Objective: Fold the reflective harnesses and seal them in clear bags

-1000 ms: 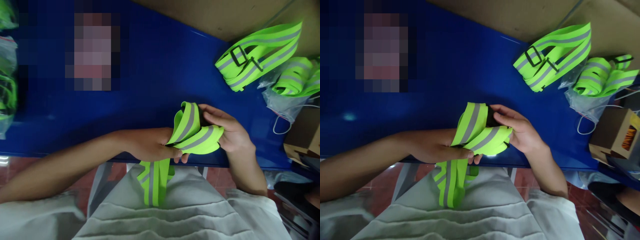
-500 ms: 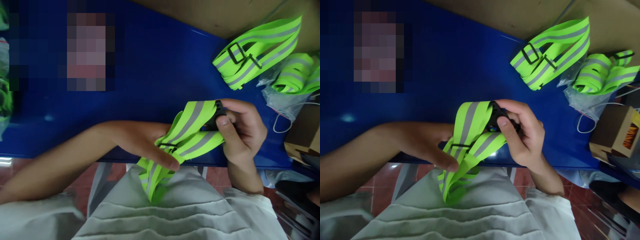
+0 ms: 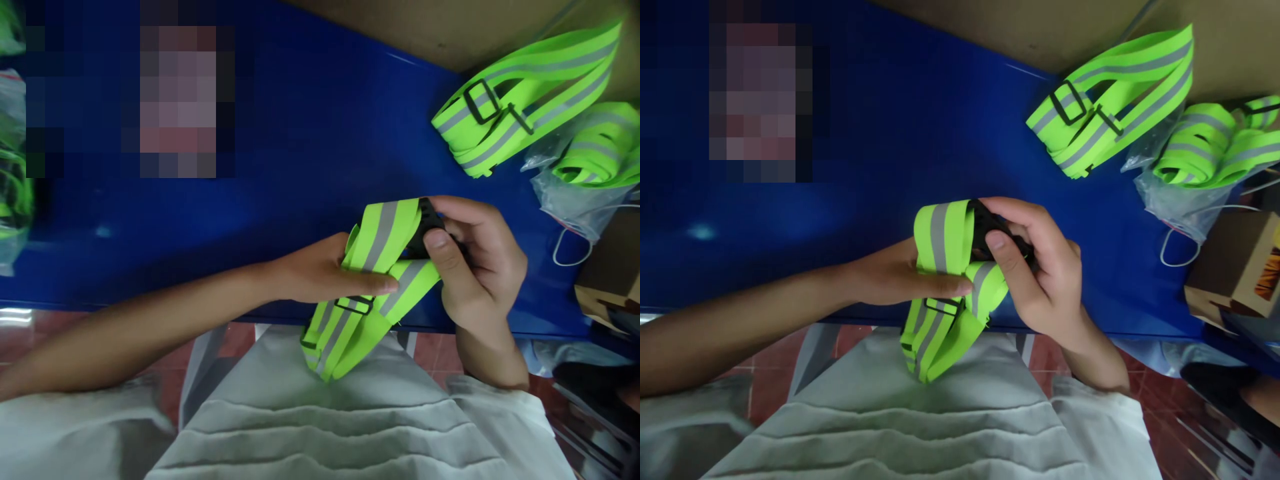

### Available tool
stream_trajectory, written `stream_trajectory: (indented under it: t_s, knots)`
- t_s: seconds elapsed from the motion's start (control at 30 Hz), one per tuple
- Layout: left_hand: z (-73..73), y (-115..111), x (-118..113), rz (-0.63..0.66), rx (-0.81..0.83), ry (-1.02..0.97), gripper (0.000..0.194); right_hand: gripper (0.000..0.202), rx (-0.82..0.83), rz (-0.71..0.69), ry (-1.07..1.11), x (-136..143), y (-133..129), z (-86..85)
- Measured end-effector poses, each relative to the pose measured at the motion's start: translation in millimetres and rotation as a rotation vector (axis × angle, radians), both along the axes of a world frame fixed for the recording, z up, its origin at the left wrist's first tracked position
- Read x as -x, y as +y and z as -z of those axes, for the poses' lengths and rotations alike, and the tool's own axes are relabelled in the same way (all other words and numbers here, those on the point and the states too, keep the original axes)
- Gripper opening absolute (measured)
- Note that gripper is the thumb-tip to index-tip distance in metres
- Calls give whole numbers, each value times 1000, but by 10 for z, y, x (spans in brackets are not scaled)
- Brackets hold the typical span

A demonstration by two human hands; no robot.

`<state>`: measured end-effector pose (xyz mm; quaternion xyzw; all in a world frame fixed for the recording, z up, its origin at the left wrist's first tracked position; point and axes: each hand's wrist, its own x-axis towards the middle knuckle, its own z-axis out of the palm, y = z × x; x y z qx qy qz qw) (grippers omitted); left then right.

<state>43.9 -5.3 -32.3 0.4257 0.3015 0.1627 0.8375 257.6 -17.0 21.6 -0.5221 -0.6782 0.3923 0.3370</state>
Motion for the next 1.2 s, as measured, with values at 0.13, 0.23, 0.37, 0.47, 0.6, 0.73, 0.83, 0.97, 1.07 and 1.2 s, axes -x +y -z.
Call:
stream_trajectory:
  t_s: [0.13, 0.23, 0.37, 0.47, 0.6, 0.73, 0.83, 0.97, 1.07, 1.2]
  knots:
    - [-36, -45, -52, 4, 66, -81, 33, 26, -71, 41, 8, 56, -30, 68]
    - [-76, -94, -48, -13, 61, -74, 30, 22, 138, 74, 152, 52, -21, 83]
    - [-97, -156, -32, -53, 93, -135, 27, 18, 499, 73, 407, 26, 77, 38]
    - [-64, -175, -40, -15, 96, -230, 23, 19, 622, 97, 474, 20, 149, 15]
    - [-32, -182, -41, 50, 45, -256, 23, 25, 614, 57, 333, -14, 192, 56]
    - [-60, -169, 22, 122, -114, -193, 26, 36, 708, -36, 295, -48, 217, 156]
    - [-67, -149, 79, 171, -277, -88, 27, 36, 768, -117, 307, -15, 203, 232]
    - [-41, -130, 107, 181, -402, -34, 26, 28, 403, -201, 85, 41, 123, 239]
    - [-39, -116, 108, 157, -383, -33, 27, 43, 188, -201, -42, 12, 69, 158]
    - [-55, -86, 95, 139, -359, -61, 19, 69, 144, -448, -131, -27, 31, 91]
